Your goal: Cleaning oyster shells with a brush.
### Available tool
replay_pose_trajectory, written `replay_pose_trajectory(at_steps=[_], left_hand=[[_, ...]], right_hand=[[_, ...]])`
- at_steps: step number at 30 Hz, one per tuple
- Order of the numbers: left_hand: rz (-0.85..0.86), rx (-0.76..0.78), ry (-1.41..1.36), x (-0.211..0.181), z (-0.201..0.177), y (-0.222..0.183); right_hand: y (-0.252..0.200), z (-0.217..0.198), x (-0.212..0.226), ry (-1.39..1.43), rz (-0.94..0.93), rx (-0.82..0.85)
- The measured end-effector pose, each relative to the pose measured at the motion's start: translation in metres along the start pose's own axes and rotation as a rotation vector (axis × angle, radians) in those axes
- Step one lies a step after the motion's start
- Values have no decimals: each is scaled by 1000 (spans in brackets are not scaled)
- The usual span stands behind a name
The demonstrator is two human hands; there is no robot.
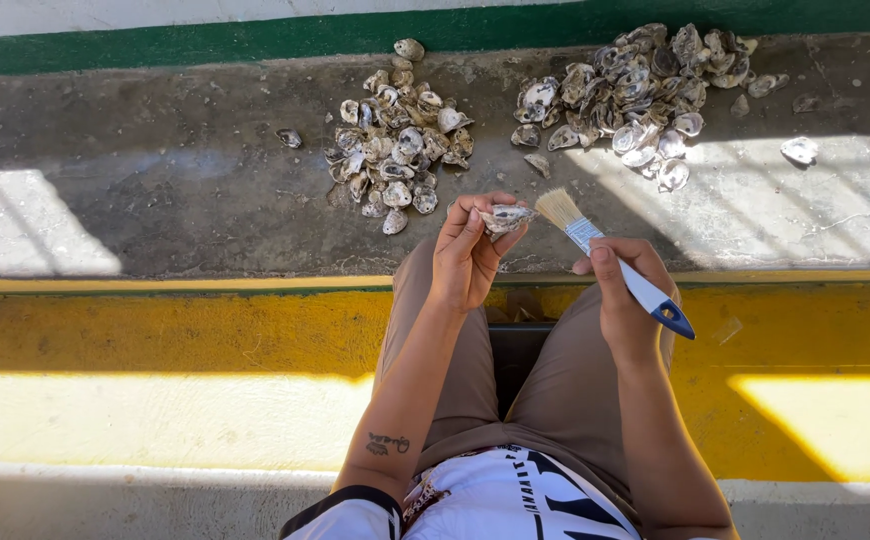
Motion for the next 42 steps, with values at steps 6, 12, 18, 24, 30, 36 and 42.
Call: replay_pose_trajectory(at_steps=[6,12,18,24,30,36,42], left_hand=[[-147,-213,-91,18,-13,7],[-224,-196,-163,28,-20,7],[-293,-232,125,39,-31,1],[-344,-335,275,56,-54,-1],[-257,-161,357,32,-24,4],[-310,-252,380,44,-50,1],[-285,-230,578,47,-51,1]], right_hand=[[-6,1,-18,-32,3,9],[-15,2,-24,150,45,100],[-14,33,0,-77,124,253],[-10,43,49,-456,-422,132],[-13,53,38,-362,-351,289],[-5,63,55,-660,-448,226],[-17,67,18,-409,-417,374]])
Point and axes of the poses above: each hand's wrist, its own y-axis towards the middle knuckle, its own z-axis out of the palm, x = y × z, the point moved 6 cm from there along y, towards the middle knuckle, and after that the axes turned 5 degrees about y, right-handed, at the moved point
